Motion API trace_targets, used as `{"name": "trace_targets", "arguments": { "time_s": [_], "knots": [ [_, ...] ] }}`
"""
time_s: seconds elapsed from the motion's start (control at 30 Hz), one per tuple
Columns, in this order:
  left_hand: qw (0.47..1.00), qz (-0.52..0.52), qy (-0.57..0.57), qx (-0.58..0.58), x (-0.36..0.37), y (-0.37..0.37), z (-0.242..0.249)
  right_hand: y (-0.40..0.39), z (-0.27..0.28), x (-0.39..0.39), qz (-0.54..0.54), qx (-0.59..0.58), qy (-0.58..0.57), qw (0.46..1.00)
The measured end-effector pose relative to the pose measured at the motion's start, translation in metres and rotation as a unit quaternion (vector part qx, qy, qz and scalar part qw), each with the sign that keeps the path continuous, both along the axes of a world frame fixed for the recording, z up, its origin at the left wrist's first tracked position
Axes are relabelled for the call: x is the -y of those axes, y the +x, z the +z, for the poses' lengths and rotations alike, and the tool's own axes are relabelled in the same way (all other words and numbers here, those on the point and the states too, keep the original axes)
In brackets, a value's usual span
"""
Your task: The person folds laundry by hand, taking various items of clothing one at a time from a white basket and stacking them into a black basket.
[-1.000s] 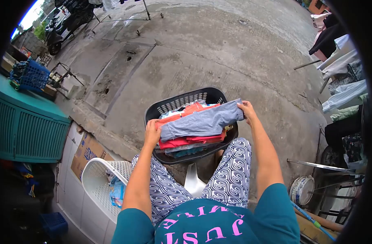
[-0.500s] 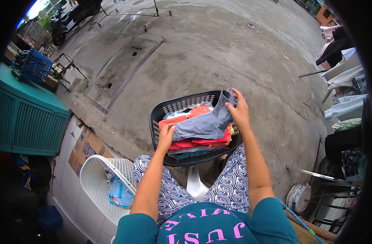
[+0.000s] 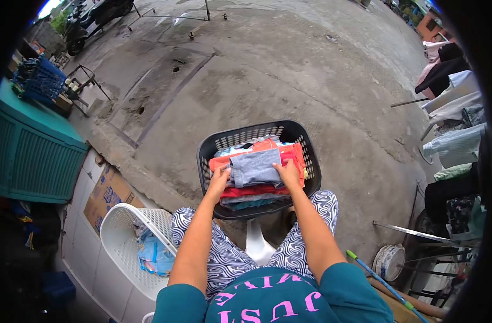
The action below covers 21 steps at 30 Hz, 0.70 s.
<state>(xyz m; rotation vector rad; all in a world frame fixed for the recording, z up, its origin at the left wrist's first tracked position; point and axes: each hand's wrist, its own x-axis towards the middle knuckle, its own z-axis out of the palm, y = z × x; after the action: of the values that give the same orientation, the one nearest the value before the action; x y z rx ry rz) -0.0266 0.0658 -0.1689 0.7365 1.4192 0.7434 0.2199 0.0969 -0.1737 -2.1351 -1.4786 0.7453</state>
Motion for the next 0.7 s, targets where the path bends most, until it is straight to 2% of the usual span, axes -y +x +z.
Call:
{"name": "trace_targets", "arguments": {
  "time_s": [0.07, 0.1, 0.13, 0.17, 0.2, 0.27, 0.3, 0.33, 0.4, 0.43, 0.47, 0.53, 0.6, 0.67, 0.7],
  "knots": [
    [1.000, 0.003, 0.000, -0.014, 0.000, 0.001, 0.001, -0.004, 0.009, -0.005, 0.051, -0.054, -0.039, 0.997],
    [0.978, 0.007, 0.106, -0.178, 0.002, 0.003, -0.003, -0.014, 0.011, -0.008, 0.067, -0.069, 0.054, 0.994],
    [0.919, 0.010, 0.208, -0.336, 0.004, 0.005, -0.003, -0.028, 0.018, -0.011, 0.083, -0.083, 0.147, 0.982],
    [0.889, 0.015, 0.262, -0.375, 0.003, 0.006, -0.004, -0.036, 0.028, -0.012, 0.085, -0.083, 0.148, 0.982],
    [0.890, 0.013, 0.259, -0.375, 0.004, 0.009, 0.010, -0.037, 0.041, -0.012, 0.084, -0.084, 0.145, 0.982],
    [0.771, -0.087, 0.432, -0.460, 0.009, 0.017, 0.045, -0.039, 0.058, -0.010, 0.112, -0.118, 0.194, 0.967],
    [0.757, -0.136, 0.455, -0.449, 0.011, 0.020, 0.045, -0.035, 0.059, -0.007, 0.103, -0.116, 0.200, 0.967],
    [0.758, -0.137, 0.454, -0.448, 0.013, 0.021, 0.039, -0.031, 0.061, -0.002, 0.103, -0.116, 0.199, 0.968],
    [0.774, -0.241, 0.400, -0.427, 0.016, 0.025, 0.023, -0.018, 0.065, 0.011, 0.066, -0.018, 0.074, 0.995],
    [0.789, -0.235, 0.358, -0.440, 0.019, 0.026, 0.017, -0.011, 0.058, 0.018, 0.100, 0.129, 0.065, 0.984],
    [0.789, -0.237, 0.360, -0.437, 0.021, 0.029, 0.010, -0.009, 0.050, 0.025, 0.097, 0.132, 0.064, 0.985],
    [0.785, -0.279, 0.262, -0.487, 0.021, 0.034, 0.014, -0.008, 0.028, 0.035, 0.108, 0.265, 0.070, 0.956],
    [0.786, -0.302, 0.225, -0.490, 0.022, 0.035, 0.007, -0.006, -0.002, 0.040, 0.125, 0.285, 0.067, 0.948],
    [0.787, -0.327, 0.136, -0.505, 0.025, 0.037, 0.006, -0.007, -0.019, 0.045, 0.061, 0.202, -0.082, 0.974],
    [0.776, -0.354, 0.135, -0.504, 0.026, 0.036, -0.002, -0.003, -0.030, 0.049, 0.054, 0.171, -0.114, 0.977]
  ]
}}
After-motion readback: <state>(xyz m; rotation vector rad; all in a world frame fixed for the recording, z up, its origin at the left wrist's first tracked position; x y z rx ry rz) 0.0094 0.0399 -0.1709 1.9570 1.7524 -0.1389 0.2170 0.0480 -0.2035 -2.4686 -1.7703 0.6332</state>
